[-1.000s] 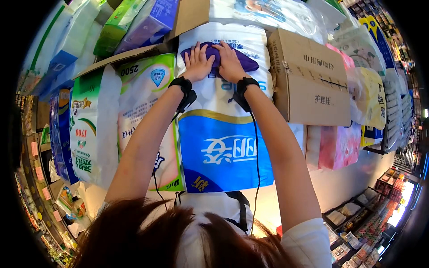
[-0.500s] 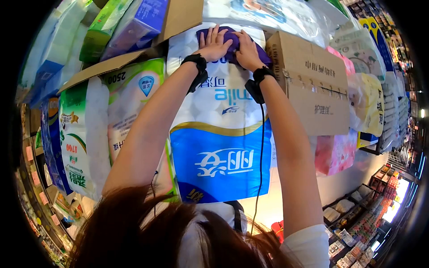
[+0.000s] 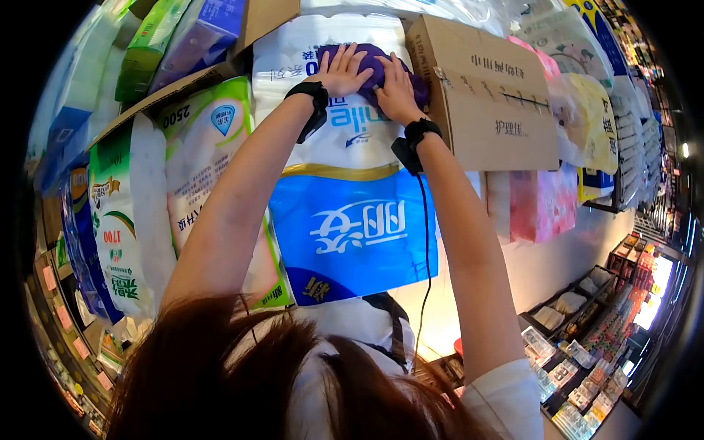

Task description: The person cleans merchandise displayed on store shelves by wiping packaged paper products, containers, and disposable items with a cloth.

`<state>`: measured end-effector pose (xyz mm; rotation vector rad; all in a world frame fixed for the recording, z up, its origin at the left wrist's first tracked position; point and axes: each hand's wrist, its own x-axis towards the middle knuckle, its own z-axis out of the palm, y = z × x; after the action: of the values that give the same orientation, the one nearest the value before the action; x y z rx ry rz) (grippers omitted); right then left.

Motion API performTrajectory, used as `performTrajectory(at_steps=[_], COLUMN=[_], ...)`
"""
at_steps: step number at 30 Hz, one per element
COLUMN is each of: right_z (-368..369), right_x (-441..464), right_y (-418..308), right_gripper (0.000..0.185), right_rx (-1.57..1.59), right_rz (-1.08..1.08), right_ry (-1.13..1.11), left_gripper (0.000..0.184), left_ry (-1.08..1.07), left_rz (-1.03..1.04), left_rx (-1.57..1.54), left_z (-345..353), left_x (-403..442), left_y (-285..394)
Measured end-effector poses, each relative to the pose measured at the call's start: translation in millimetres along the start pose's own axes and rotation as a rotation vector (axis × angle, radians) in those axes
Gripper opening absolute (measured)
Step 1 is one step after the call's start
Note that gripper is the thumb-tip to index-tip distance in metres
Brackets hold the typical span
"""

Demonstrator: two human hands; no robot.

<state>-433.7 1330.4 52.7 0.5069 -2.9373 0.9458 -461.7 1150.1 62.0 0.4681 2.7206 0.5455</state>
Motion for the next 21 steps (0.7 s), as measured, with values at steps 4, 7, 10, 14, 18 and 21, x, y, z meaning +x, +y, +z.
performTrajectory(at_steps=[4, 7, 10, 14, 18, 21], right_z=[-1, -1, 2, -2, -6, -17], right_x=[-36, -64, -90, -130, -173, -212], right_y=[-10, -22, -35, -51, -54, -61], right_gripper=[0.069, 0.07, 0.069, 0.066, 0.065, 0.066], right_rx=[0.011, 0.008, 0.011, 0.025, 0.047, 0.102], right_rz=[-0.042, -0.083, -0.102, -0.142, -0.231, -0.269], right_ry=[-0.024, -0.032, -0.034, -0.038, -0.03, -0.028], left_gripper=[0.073, 0.073, 0.073, 0.07, 0.073, 0.066], left_ry=[-0.025, -0.03, -0.028, -0.065, -0.05, 0.054], left_rz=[-0.001, 0.012, 0.013, -0.006, 0.031, 0.056], left_rx=[0.009, -0.025, -0.004, 0.065, -0.019, 0.001], left_z=[14, 25, 33, 43, 66, 91], left_x=[-33, -63, -92, -134, -174, -214], left_y=[10, 14, 18, 31, 42, 61])
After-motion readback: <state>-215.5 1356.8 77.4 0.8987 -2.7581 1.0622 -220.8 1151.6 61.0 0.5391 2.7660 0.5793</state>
